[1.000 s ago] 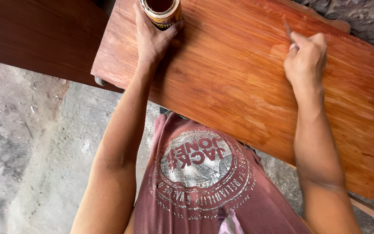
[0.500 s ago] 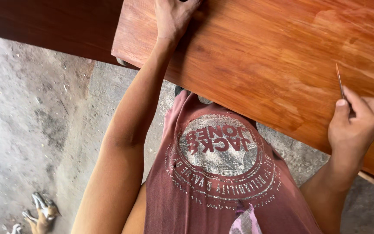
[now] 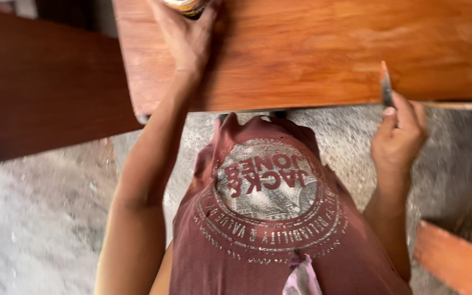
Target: The person holds a can of wood stain in one hand and uses a small flat blade to spread the stain over wooden furniture panels, working the liquid into the surface and along edges. They reposition the panels and move between boards, coating different sections of each panel.
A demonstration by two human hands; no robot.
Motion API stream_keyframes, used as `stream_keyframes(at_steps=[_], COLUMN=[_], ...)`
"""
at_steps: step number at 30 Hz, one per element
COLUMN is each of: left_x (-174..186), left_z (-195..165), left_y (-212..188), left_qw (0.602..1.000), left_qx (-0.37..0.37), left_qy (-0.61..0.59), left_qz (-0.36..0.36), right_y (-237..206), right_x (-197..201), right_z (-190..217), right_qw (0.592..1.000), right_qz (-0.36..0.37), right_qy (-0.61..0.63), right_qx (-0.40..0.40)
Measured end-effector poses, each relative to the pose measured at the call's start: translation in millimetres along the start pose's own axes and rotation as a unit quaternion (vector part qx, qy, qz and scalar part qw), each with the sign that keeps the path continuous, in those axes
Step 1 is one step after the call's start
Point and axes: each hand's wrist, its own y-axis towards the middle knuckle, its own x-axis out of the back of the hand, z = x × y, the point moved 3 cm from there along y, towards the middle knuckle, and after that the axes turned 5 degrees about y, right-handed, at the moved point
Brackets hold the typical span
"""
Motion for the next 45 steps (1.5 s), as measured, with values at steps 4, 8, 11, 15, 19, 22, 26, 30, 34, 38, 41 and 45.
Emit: stream_keyframes(at_steps=[4, 8, 11, 15, 19, 22, 26, 30, 34, 38, 41, 45], left_x=[4.7, -1.4, -7.9, -3.0, 11.4, 20.0, 25.8, 35.6, 43.3, 16.3, -13.1, -8.9], left_z=[-13.8, -12.3, -16.0, -26.3, -43.9, -40.2, -29.4, -17.4, -23.9, -46.1, -63.0, -66.3], left_y=[-6.5, -7.0, -8.3, -11.8, -12.8, -14.6, -14.8, -14.8, -18.6, -42.0, -65.3, -67.0], left_qw=[0.989, 0.980, 0.979, 0.986, 0.988, 0.985, 0.984, 0.984, 0.986, 0.972, 0.974, 0.958], left_qx=[-0.103, -0.093, -0.084, -0.044, -0.029, -0.016, -0.042, -0.022, -0.013, 0.022, -0.035, -0.069], left_qy=[0.045, 0.015, -0.016, 0.006, 0.059, 0.077, 0.049, 0.031, 0.014, -0.046, 0.002, 0.070], left_qz=[0.091, 0.174, 0.183, 0.163, 0.140, 0.151, 0.164, 0.172, 0.168, 0.230, 0.226, 0.270], right_y=[-56.6, -98.5, -105.9, -89.6, -54.7, -39.8, -30.8, -35.6, -39.6, -41.0, -55.2, -83.0], right_x=[-16.6, -30.2, -27.9, -15.6, -12.5, -11.9, 1.9, 13.1, 7.3, -12.9, -30.6, -34.4], right_z=[11.0, 2.6, -4.7, -0.9, 18.1, 16.9, -1.7, -17.2, -28.2, -36.7, -30.4, -15.5], right_qw=[0.997, 0.992, 0.987, 0.981, 0.994, 0.994, 0.993, 0.992, 0.989, 0.981, 0.977, 0.990], right_qz=[-0.070, -0.110, -0.127, -0.135, -0.102, -0.090, -0.088, -0.105, -0.133, -0.168, -0.171, -0.105], right_qy=[-0.004, -0.014, 0.030, 0.082, -0.014, -0.055, -0.070, -0.065, -0.058, -0.090, -0.113, -0.090], right_qx=[-0.021, -0.056, -0.099, -0.113, -0.031, 0.022, 0.014, -0.023, -0.010, 0.032, 0.055, -0.002])
